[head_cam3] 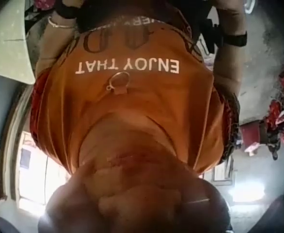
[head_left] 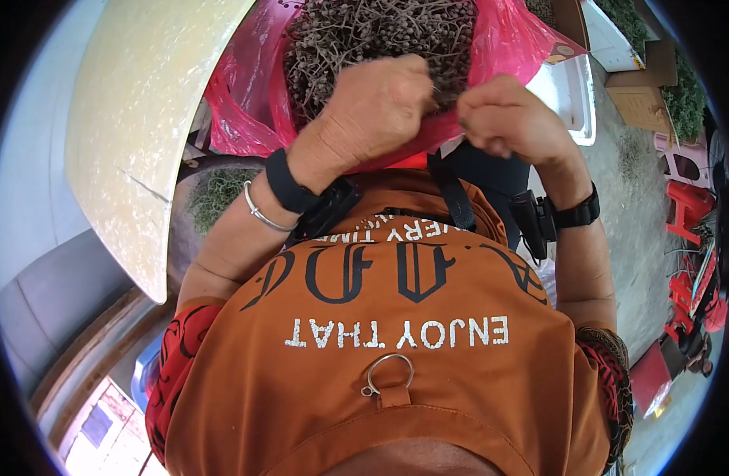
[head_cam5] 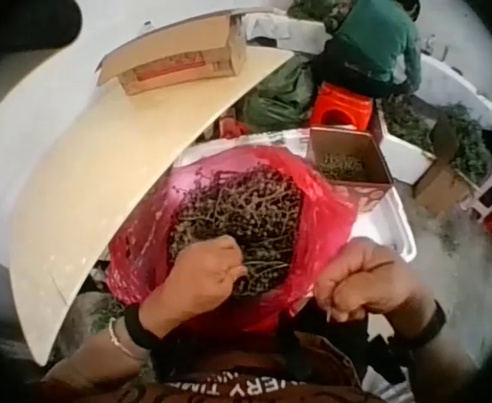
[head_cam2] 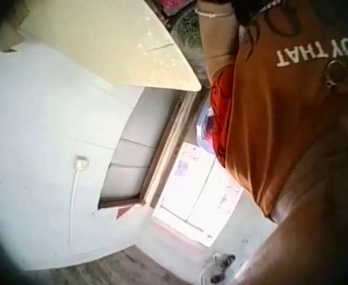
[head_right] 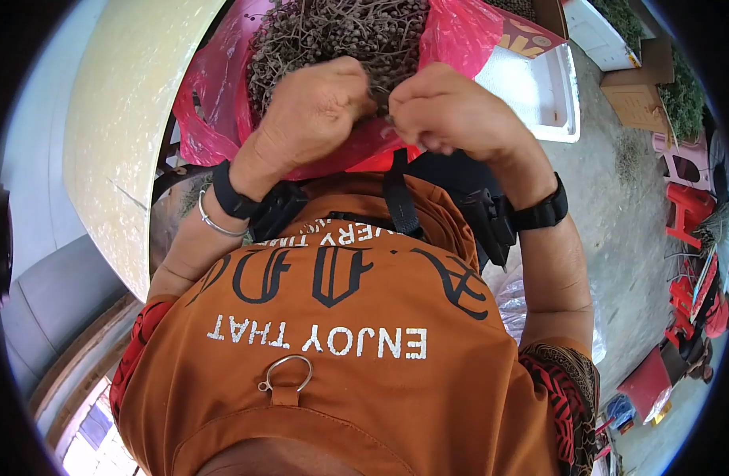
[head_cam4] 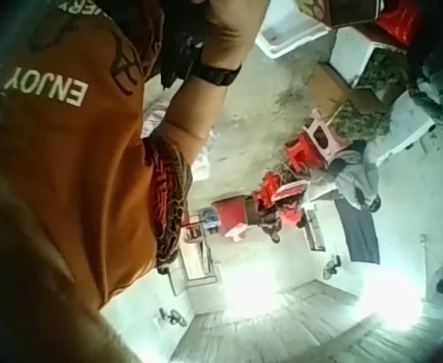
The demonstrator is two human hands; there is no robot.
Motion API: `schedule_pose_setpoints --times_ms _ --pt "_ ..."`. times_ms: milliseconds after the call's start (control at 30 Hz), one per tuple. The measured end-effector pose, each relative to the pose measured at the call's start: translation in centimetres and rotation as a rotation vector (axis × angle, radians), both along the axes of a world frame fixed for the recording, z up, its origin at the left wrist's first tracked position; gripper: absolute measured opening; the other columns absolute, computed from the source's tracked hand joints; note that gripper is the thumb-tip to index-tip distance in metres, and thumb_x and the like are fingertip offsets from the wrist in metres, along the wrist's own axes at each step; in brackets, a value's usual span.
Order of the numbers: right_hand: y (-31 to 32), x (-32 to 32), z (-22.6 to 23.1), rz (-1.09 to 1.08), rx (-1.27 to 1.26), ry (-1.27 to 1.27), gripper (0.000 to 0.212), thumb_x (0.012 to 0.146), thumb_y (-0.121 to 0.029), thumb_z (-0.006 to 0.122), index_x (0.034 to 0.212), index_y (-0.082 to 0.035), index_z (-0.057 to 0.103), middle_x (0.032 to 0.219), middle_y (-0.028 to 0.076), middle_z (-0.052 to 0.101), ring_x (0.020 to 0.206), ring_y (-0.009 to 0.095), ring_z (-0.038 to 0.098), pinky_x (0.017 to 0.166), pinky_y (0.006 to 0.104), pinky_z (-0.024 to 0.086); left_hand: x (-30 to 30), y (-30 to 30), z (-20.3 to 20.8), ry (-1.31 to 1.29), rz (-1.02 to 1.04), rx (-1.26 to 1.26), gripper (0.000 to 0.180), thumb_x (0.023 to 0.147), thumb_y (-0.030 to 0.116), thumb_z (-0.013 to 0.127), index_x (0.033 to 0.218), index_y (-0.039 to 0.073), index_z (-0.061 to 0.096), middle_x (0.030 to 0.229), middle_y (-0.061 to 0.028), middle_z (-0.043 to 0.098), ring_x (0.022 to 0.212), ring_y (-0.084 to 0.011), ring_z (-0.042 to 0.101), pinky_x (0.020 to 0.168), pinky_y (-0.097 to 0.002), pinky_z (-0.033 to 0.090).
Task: The person picks berries from stems by hand and places them into a metal container, then reaches for another bunch of berries from a pink plastic bag to repeat the process.
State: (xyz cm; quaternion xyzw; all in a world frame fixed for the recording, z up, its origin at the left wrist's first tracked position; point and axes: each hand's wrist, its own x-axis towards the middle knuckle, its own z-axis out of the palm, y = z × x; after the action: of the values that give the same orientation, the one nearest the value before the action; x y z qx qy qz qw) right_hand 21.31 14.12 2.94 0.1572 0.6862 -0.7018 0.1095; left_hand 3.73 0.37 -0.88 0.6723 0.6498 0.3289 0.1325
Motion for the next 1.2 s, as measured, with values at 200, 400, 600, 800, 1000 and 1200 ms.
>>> schedule_pose_setpoints --times_ms 200,400,600,800,1000,1200 --pt "0.4 0.8 1.7 -0.287 -0.009 0.218 0.012 0.082 -0.01 0.053 0.075 -0.002 0.059 0.055 0.0 0.048 0.042 0.003 0.035 0.037 0.0164 0.024 -0.7 0.4 0.8 -0.053 0.057 0.014 0.016 0.076 0.016 0.064 0.069 0.002 0.06 0.074 -0.0074 0.058 0.07 -0.0298 0.059 0.06 -0.0367 0.047" --pt "0.1 -0.3 -0.9 -0.336 -0.163 0.173 0.006 0.081 -0.004 0.053 0.082 -0.001 0.058 0.065 0.003 0.053 0.044 0.003 0.036 0.038 0.0159 0.024 -0.8 -0.5 0.0 -0.297 0.097 -0.03 0.013 0.076 0.014 0.067 0.075 0.001 0.063 0.077 -0.007 0.061 0.068 -0.0234 0.061 0.062 -0.0298 0.047" --pt "0.4 -0.2 -3.5 -0.454 -0.409 0.232 0.007 0.084 -0.005 0.05 0.087 -0.002 0.056 0.072 0.004 0.053 0.047 0.004 0.037 0.038 0.0159 0.024 -0.8 -0.6 -0.4 -0.431 0.087 0.009 0.009 0.075 0.009 0.067 0.077 0.0 0.064 0.079 -0.0064 0.062 0.068 -0.0182 0.061 0.064 -0.0263 0.048" --pt "-0.3 -0.3 -2.9 -0.516 -0.409 0.193 0.008 0.087 -0.007 0.049 0.086 -0.002 0.056 0.072 0.004 0.053 0.047 0.004 0.037 0.037 0.0162 0.024 -0.3 -0.4 -0.5 -0.435 0.051 0.002 0.01 0.075 0.009 0.067 0.079 0.001 0.065 0.08 -0.0065 0.063 0.068 -0.0181 0.06 0.064 -0.026 0.048" --pt "-0.9 -0.6 -3.3 -0.546 -0.38 0.203 0.01 0.088 -0.01 0.053 0.088 -0.002 0.058 0.073 0.004 0.054 0.048 0.004 0.039 0.037 0.0161 0.024 0.5 -0.1 1.0 -0.39 0.088 0.096 0.015 0.075 0.014 0.071 0.083 0.002 0.066 0.077 -0.0066 0.062 0.065 -0.0171 0.06 0.06 -0.0259 0.047" --pt "-2.0 -1.6 -2.6 -0.582 -0.35 0.283 0.011 0.087 -0.012 0.06 0.091 -0.002 0.06 0.07 0.002 0.056 0.048 0.004 0.04 0.037 0.0159 0.025 1.0 -0.5 3.0 -0.395 0.059 -0.045 0.017 0.075 0.019 0.072 0.082 0.004 0.065 0.07 -0.0067 0.061 0.06 -0.0174 0.058 0.056 -0.0262 0.046"
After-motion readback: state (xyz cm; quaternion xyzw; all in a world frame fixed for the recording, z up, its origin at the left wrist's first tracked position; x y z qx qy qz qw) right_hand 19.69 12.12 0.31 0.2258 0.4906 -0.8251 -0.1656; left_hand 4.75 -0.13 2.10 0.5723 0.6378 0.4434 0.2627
